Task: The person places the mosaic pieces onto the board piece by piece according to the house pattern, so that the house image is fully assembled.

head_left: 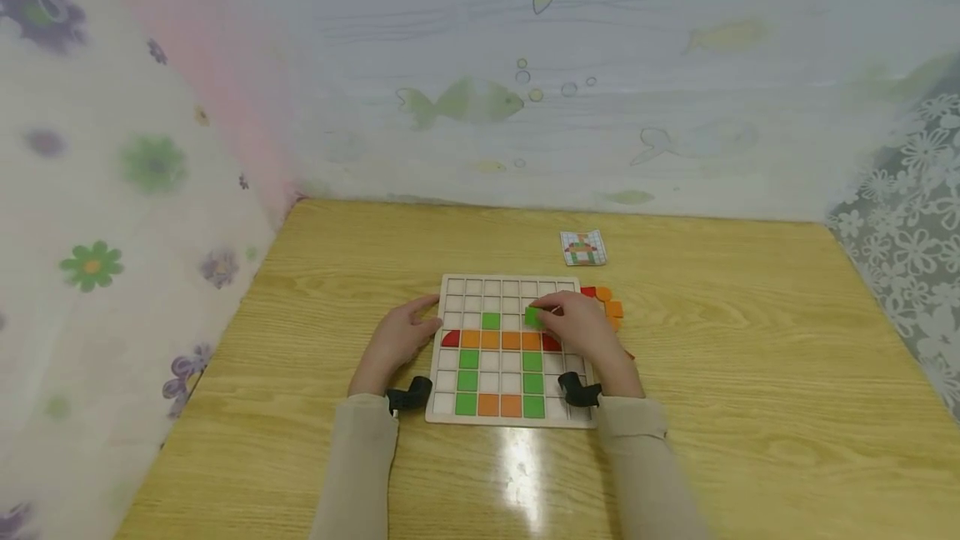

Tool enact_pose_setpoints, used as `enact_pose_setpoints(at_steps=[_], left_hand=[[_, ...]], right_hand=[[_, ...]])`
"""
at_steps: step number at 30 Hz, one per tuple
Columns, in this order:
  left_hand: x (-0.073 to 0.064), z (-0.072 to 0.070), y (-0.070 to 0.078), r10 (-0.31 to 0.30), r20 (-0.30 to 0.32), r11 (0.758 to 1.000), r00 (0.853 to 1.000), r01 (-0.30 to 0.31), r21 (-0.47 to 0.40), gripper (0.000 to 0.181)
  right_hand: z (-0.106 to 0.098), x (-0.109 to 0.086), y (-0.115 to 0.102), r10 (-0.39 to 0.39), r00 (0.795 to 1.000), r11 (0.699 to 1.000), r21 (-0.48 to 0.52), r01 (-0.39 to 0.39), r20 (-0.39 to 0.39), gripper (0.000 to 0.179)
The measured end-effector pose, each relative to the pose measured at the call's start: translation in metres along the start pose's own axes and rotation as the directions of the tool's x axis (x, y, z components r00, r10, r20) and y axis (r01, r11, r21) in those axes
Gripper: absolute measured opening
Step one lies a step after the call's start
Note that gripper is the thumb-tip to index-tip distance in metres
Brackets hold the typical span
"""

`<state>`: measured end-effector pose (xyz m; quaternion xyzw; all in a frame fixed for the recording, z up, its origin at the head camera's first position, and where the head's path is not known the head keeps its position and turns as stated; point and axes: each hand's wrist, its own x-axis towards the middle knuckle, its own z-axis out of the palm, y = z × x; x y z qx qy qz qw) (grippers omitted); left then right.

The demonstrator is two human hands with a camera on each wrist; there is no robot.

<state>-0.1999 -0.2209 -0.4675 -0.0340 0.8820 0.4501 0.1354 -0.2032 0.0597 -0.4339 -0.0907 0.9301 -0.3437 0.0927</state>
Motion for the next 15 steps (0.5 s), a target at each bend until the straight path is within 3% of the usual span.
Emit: enact_pose_setpoints(at_steps=[6,15], left_hand=[[0.001,0.002,-0.001,0.006,-0.006,1.0,1.0,-0.006,0.003,0.045],[0.001,0.001,0.0,0.004,-0.015,1.0,1.0,-0.003,0.024,0.045]], right_hand=[[0.011,0.006,-0.008,0.009,1.0,0.998,0.062,-0.009,-0.006,0.015],[0.024,0.011,-0.015,-0.027,0.999,1.0,0.011,0.027,-0.042,0.011]])
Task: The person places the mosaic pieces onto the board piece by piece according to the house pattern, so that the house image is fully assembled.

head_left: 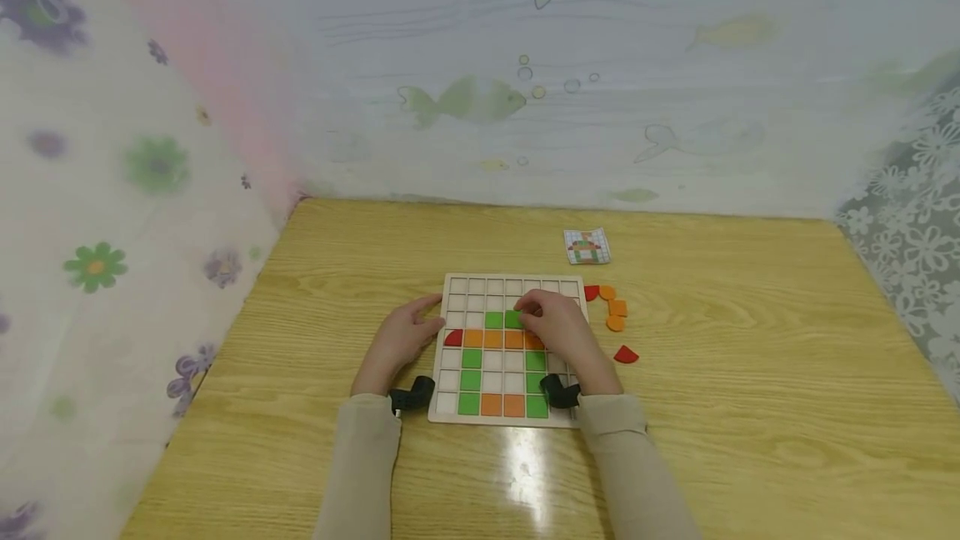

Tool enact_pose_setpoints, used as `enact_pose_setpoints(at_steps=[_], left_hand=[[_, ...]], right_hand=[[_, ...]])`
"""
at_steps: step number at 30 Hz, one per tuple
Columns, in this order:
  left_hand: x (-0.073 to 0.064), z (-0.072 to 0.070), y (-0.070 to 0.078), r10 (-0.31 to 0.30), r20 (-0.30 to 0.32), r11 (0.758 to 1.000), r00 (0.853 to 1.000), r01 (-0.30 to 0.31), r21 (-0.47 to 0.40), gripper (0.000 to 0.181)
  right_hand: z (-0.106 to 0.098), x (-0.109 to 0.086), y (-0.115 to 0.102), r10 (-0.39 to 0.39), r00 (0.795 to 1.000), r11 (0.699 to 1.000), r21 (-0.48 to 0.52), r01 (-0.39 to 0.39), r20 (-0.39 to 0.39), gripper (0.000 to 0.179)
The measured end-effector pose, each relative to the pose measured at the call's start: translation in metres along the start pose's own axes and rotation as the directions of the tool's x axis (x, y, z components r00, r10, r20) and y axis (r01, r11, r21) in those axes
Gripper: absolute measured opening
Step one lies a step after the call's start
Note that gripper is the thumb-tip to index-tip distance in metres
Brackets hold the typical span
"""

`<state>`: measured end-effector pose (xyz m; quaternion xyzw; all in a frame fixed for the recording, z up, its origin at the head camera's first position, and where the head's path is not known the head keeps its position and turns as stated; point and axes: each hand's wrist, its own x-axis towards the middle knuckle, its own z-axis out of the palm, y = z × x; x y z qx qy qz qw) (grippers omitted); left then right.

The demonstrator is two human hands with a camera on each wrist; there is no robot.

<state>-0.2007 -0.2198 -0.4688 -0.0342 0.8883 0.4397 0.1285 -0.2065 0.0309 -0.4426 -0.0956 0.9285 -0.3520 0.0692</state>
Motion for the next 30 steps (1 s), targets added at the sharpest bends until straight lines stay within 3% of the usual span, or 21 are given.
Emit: enact_pose_setpoints(at_steps=[15,30], left_hand=[[-0.0028,-0.0028,0.0013,0.021,-0.008,1.0,1.0,-0.021,0.024,0.044],[-0.0012,-0.0012,0.0,0.016,-0.004,1.0,1.0,-0.016,0.019,0.045]], right_hand=[[0.0038,-0.002,-0.0064,-0.039,0.999,0.997,-0.072,0.036,-0.032,0.012],[0.002,-0.0044,-0.0087,-0.035,0.999,0.999,0.011,0.035,-0.006,0.016]])
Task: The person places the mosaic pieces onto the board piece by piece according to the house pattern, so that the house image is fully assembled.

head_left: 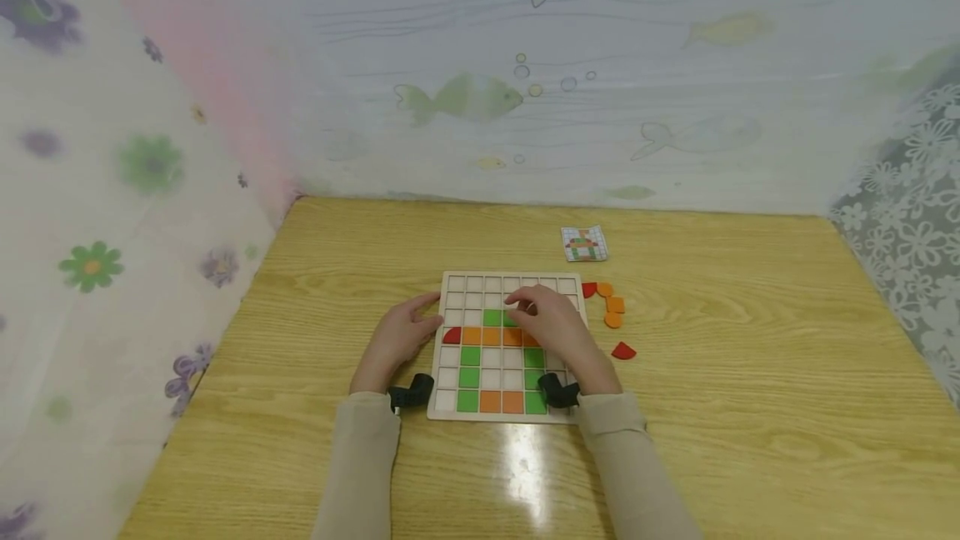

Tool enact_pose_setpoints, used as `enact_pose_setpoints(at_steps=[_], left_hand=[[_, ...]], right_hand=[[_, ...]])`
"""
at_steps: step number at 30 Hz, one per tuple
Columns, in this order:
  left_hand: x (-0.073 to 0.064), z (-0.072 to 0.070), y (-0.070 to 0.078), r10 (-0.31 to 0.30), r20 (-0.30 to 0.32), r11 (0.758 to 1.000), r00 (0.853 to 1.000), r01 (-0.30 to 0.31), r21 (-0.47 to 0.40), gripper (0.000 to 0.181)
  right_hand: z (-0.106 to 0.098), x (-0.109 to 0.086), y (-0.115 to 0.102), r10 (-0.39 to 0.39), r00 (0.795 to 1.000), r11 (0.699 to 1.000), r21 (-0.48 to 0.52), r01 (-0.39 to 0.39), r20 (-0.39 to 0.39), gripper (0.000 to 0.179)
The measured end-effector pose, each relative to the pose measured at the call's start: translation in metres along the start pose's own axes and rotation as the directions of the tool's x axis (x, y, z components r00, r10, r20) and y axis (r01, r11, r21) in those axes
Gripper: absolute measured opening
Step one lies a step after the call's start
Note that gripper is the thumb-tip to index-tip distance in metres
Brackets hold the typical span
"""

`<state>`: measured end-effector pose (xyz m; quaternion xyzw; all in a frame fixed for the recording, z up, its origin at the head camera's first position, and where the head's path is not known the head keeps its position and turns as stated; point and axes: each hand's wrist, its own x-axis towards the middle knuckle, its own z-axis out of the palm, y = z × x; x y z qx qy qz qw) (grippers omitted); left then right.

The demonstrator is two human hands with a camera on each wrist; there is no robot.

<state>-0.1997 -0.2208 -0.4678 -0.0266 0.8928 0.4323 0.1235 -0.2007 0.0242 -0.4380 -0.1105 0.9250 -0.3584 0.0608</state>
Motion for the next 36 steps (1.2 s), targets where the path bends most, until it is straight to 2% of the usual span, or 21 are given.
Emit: enact_pose_setpoints(at_steps=[8,18,25,36], left_hand=[[0.0,-0.001,0.003,-0.006,-0.001,1.0,1.0,0.006,0.009,0.045],[0.002,-0.003,0.001,0.02,0.011,1.0,1.0,-0.02,-0.014,0.045],[0.001,-0.003,0.0,0.014,0.015,1.0,1.0,-0.013,-0.029,0.044],[-0.001,-0.001,0.001,0.017,0.023,1.0,1.0,-0.016,-0.025,0.045]], right_hand=[[-0.01,-0.013,0.007,-0.018,1.0,1.0,0.009,0.018,0.009,0.023],[-0.024,-0.029,0.025,0.007,0.999,0.999,-0.049,-0.005,0.041,0.029],[-0.037,-0.043,0.032,0.066,0.997,0.997,-0.054,-0.064,0.037,0.026],[-0.056,-0.058,0.051,0.08,0.996,0.996,-0.042,-0.078,0.03,0.021]])
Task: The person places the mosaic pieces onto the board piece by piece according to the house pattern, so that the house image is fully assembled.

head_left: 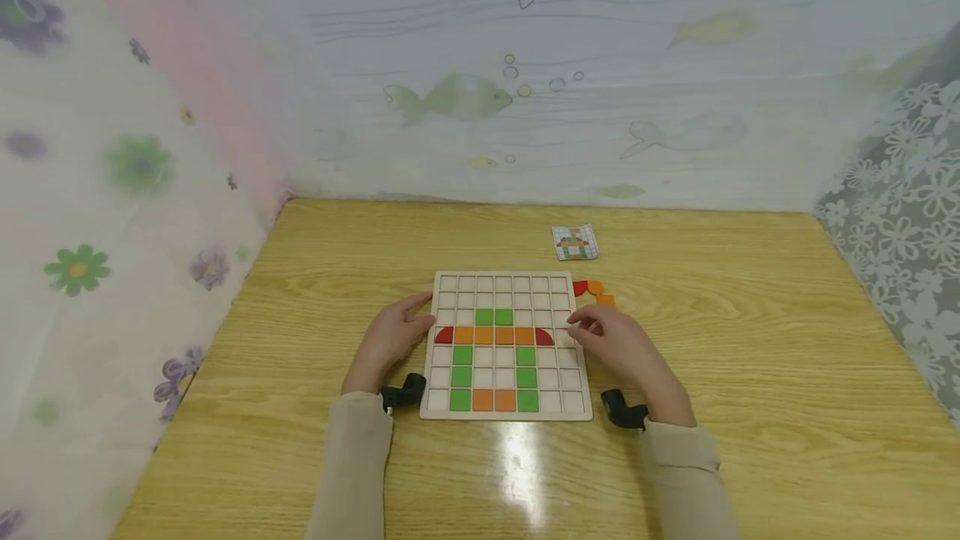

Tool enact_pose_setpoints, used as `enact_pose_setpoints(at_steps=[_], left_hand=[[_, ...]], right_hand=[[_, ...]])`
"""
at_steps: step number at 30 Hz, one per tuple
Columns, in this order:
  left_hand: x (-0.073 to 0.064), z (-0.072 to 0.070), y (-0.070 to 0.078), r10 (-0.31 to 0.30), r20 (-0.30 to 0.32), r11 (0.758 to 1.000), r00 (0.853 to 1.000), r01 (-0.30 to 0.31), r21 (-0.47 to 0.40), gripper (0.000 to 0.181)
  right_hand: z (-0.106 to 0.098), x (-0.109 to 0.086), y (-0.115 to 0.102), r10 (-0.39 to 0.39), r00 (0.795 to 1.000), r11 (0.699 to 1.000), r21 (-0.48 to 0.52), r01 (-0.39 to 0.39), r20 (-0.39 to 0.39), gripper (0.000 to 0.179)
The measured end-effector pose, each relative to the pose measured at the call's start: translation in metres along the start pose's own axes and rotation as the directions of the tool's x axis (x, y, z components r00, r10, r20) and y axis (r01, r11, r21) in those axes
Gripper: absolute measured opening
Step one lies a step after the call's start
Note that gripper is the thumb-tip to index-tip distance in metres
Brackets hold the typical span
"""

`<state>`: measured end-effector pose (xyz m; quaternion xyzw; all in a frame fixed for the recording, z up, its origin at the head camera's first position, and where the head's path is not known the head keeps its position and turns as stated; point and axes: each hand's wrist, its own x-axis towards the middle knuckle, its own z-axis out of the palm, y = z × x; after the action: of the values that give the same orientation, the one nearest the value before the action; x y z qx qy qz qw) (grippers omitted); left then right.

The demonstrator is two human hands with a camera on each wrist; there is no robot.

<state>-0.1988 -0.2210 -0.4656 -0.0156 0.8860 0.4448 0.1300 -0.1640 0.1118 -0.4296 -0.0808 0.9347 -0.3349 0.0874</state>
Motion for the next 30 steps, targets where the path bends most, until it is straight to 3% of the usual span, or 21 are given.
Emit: enact_pose_setpoints(at_steps=[17,30], left_hand=[[-0.001,-0.002,-0.001,-0.027,-0.002,1.0,1.0,0.027,0.005,0.045],[0.001,0.0,-0.001,-0.033,0.017,0.999,0.999,0.034,-0.034,0.044]], right_hand=[[-0.027,-0.005,0.032,0.02,0.998,1.0,0.011,-0.021,0.058,0.025],[-0.033,-0.012,0.041,0.044,0.989,0.999,-0.008,-0.043,0.142,0.024]])
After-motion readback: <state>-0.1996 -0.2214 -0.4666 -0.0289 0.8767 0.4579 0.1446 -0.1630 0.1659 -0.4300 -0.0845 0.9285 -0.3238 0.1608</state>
